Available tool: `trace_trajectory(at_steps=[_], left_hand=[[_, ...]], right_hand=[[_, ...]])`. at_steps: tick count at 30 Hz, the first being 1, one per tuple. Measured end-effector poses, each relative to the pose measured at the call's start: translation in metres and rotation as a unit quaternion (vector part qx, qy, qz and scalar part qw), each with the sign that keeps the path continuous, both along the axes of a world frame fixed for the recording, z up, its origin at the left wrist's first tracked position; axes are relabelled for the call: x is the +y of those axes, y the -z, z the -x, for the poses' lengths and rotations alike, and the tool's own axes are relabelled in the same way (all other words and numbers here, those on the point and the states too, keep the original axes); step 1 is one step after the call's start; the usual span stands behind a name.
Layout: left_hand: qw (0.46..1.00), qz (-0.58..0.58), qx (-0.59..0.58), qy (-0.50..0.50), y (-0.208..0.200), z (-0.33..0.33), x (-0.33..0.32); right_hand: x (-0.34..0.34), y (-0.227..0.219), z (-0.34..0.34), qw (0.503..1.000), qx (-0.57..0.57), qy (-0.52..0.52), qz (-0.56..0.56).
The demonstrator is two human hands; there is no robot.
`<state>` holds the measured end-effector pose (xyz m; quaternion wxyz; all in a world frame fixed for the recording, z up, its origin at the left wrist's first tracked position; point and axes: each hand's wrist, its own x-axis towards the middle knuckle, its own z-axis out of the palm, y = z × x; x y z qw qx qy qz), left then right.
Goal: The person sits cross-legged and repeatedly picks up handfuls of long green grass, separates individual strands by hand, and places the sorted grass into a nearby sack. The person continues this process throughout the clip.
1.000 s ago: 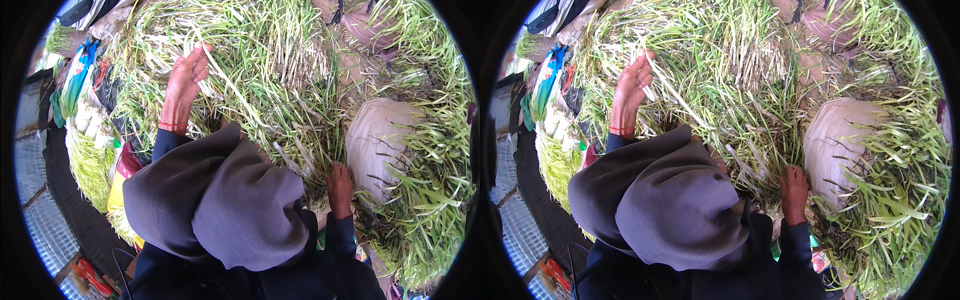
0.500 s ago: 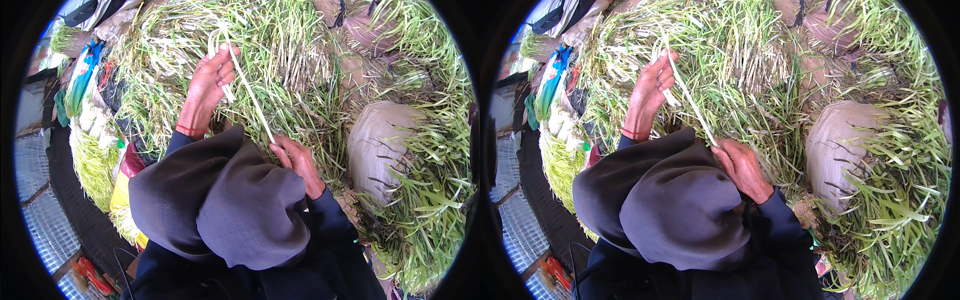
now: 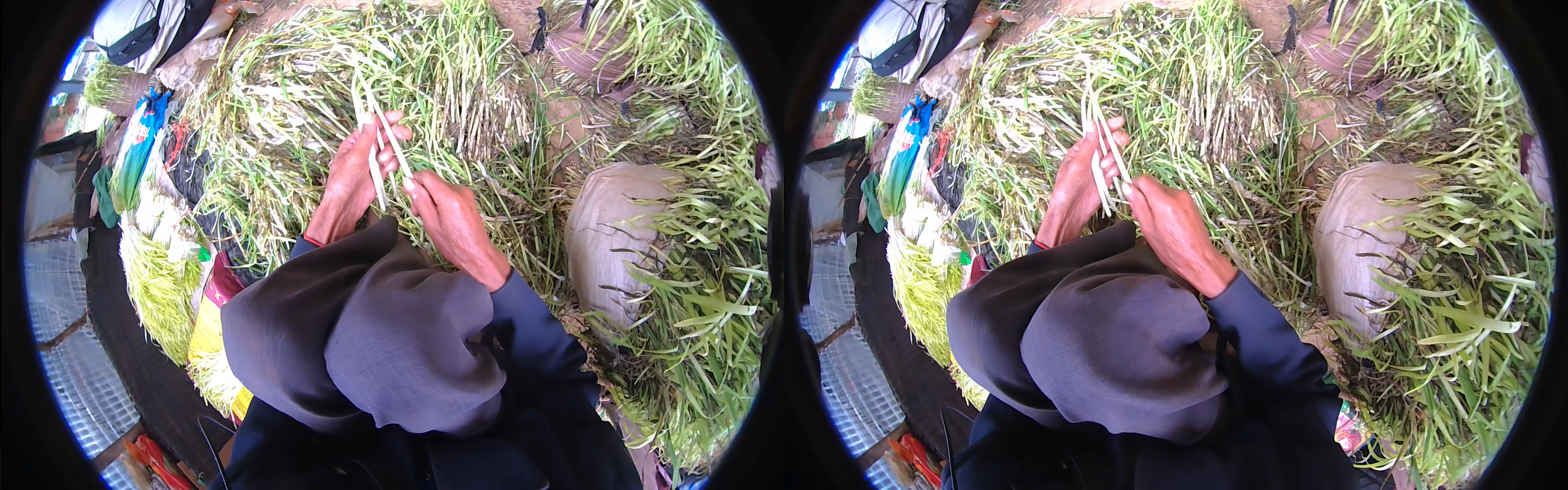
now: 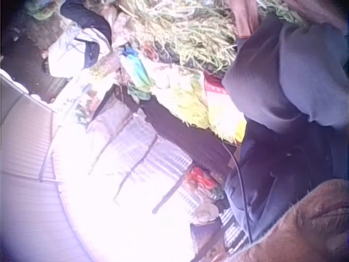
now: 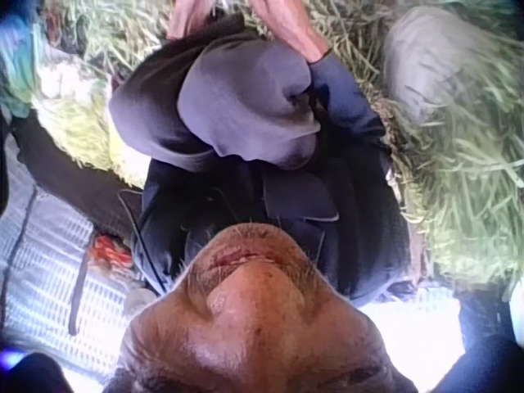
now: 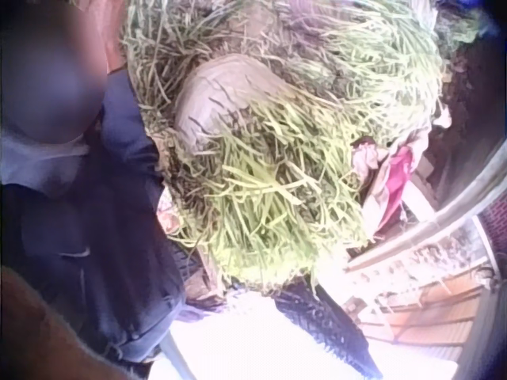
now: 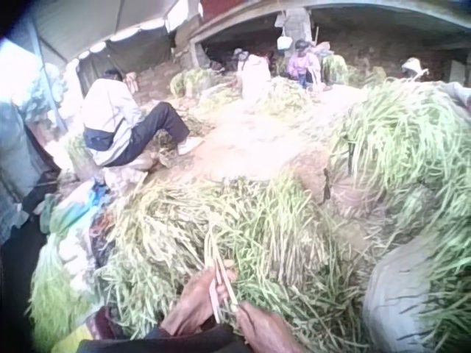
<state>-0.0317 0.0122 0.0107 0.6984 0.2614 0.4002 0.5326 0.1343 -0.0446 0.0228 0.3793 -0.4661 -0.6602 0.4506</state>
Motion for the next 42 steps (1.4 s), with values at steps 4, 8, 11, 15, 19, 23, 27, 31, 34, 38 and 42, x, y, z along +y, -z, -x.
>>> trace_trajectory(at_steps=[4, 8, 11, 15, 19, 23, 27, 31, 34, 38, 42], left_hand=[[0.999, -0.008, -0.005, 0.04, 0.006, 0.005, -0.002], [0.996, -0.083, 0.017, 0.025, -0.014, 0.014, 0.013], [0.981, -0.19, 0.045, -0.004, -0.055, 0.029, 0.027], [0.972, -0.228, 0.022, -0.056, -0.096, 0.047, 0.032], [0.975, -0.184, 0.102, -0.067, -0.067, 0.038, 0.032], [0.992, -0.041, 0.103, -0.062, -0.02, 0.032, 0.025], [0.997, 0.005, 0.069, -0.044, 0.005, 0.037, 0.017], [0.997, 0.011, 0.062, -0.051, 0.011, 0.045, 0.017], [0.997, 0.019, 0.053, -0.058, 0.012, 0.049, 0.016], [0.996, 0.039, 0.062, -0.06, 0.016, 0.047, 0.016], [0.995, 0.051, 0.058, -0.055, 0.015, 0.044, 0.017]], right_hand=[[0.015, 0.006, 0.013, 1.0, -0.019, 0.0, -0.019], [0.02, 0.029, 0.003, 0.996, -0.054, -0.054, -0.054], [0.037, 0.067, -0.013, 0.994, -0.053, 0.0, -0.093], [0.102, 0.134, -0.049, 0.971, -0.198, 0.078, 0.108], [0.157, 0.187, -0.06, 0.947, -0.265, 0.157, 0.087], [0.184, 0.213, -0.044, 0.958, -0.181, 0.181, 0.133], [0.198, 0.219, -0.024, 0.94, -0.255, 0.197, 0.113], [0.219, 0.218, -0.007, 0.923, -0.298, 0.19, 0.151], [0.232, 0.219, 0.012, 0.909, -0.325, 0.182, 0.189], [0.24, 0.217, 0.03, 0.917, -0.276, 0.166, 0.235], [0.234, 0.192, 0.031, 0.952, -0.178, 0.139, 0.208]])
